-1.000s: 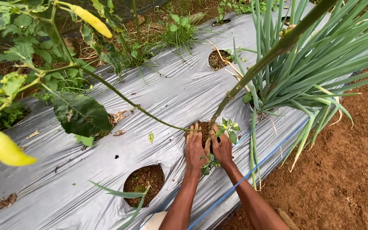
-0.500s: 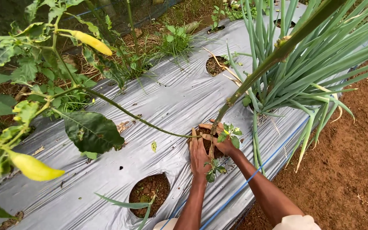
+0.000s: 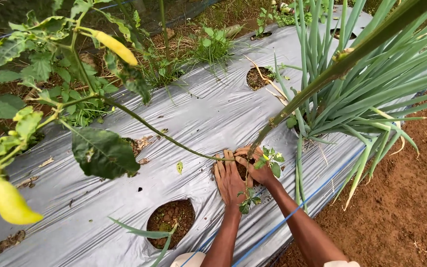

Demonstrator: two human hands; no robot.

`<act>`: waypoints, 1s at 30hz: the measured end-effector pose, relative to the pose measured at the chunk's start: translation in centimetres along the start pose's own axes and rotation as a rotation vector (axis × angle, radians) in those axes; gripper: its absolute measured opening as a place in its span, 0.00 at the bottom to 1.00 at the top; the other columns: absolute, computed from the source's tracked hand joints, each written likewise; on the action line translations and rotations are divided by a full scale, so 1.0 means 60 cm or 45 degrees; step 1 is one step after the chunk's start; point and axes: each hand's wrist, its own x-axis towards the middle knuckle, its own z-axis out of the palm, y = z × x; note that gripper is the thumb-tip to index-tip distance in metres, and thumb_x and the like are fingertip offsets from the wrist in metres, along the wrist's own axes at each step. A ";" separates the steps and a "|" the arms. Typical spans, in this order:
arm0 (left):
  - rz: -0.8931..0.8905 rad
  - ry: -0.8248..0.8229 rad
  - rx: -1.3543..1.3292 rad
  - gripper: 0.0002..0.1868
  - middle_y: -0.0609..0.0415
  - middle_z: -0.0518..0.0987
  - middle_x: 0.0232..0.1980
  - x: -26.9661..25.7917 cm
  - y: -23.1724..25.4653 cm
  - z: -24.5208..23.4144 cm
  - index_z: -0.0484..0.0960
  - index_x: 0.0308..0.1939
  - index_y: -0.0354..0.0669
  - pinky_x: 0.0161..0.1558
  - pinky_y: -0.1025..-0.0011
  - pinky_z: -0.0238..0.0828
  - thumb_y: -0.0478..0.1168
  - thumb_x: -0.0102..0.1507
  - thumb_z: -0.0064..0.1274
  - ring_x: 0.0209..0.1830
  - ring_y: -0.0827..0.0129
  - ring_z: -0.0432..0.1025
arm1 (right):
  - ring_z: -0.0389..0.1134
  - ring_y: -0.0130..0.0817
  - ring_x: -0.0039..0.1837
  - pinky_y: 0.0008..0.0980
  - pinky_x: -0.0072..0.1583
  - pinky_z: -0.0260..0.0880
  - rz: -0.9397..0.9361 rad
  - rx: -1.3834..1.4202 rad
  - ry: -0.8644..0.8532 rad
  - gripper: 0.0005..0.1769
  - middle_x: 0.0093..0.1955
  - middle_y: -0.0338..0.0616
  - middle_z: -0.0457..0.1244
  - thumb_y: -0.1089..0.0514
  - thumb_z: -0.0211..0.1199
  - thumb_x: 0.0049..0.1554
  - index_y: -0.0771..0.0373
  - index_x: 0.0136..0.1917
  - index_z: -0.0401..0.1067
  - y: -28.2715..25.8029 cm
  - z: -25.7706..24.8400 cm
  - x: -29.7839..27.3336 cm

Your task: The person kneels beside a garden bed covered with plastic mulch and uses a wooden hoe to scoop soil from the path. They then place the soil around the base of small plants growing through holes in the plastic, patting it down by hand to secure the seedlings.

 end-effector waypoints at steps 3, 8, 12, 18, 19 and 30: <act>0.003 0.026 -0.163 0.39 0.40 0.80 0.60 0.010 0.007 -0.033 0.78 0.61 0.38 0.77 0.51 0.39 0.67 0.60 0.51 0.75 0.44 0.59 | 0.66 0.56 0.69 0.64 0.73 0.58 0.147 0.074 -0.002 0.20 0.63 0.52 0.69 0.44 0.63 0.63 0.58 0.60 0.79 0.005 0.002 -0.004; -0.043 -0.014 -0.211 0.37 0.52 0.79 0.63 0.019 0.020 -0.073 0.77 0.59 0.48 0.76 0.56 0.45 0.71 0.59 0.52 0.75 0.57 0.61 | 0.57 0.62 0.75 0.69 0.73 0.57 0.203 0.378 0.068 0.29 0.70 0.56 0.63 0.41 0.68 0.61 0.55 0.70 0.71 -0.005 0.000 -0.011; -0.073 0.021 -0.234 0.33 0.57 0.78 0.64 0.015 0.001 -0.017 0.75 0.59 0.51 0.74 0.56 0.49 0.64 0.57 0.56 0.74 0.60 0.61 | 0.54 0.67 0.77 0.74 0.75 0.50 0.263 0.270 -0.069 0.40 0.74 0.64 0.59 0.38 0.73 0.55 0.61 0.72 0.68 0.037 0.008 -0.045; -0.093 -0.005 -0.244 0.35 0.60 0.72 0.71 0.018 -0.004 0.001 0.76 0.63 0.51 0.70 0.56 0.51 0.58 0.54 0.58 0.72 0.61 0.61 | 0.43 0.65 0.82 0.68 0.79 0.42 0.813 0.259 -0.157 0.78 0.82 0.72 0.39 0.19 0.72 0.43 0.71 0.82 0.40 -0.072 -0.009 -0.039; -0.074 -0.010 -0.210 0.37 0.59 0.70 0.72 0.021 0.002 -0.017 0.75 0.64 0.51 0.69 0.56 0.50 0.55 0.51 0.61 0.72 0.61 0.60 | 0.47 0.65 0.80 0.68 0.78 0.45 0.750 0.235 -0.132 0.71 0.79 0.70 0.43 0.21 0.72 0.45 0.69 0.80 0.45 -0.071 -0.009 -0.037; -0.026 -0.037 -0.104 0.25 0.54 0.70 0.73 0.033 0.037 -0.100 0.77 0.57 0.44 0.72 0.55 0.47 0.36 0.54 0.56 0.76 0.57 0.57 | 0.61 0.59 0.74 0.66 0.75 0.54 0.271 0.056 -0.022 0.36 0.72 0.54 0.63 0.34 0.66 0.59 0.54 0.72 0.70 0.027 0.021 -0.042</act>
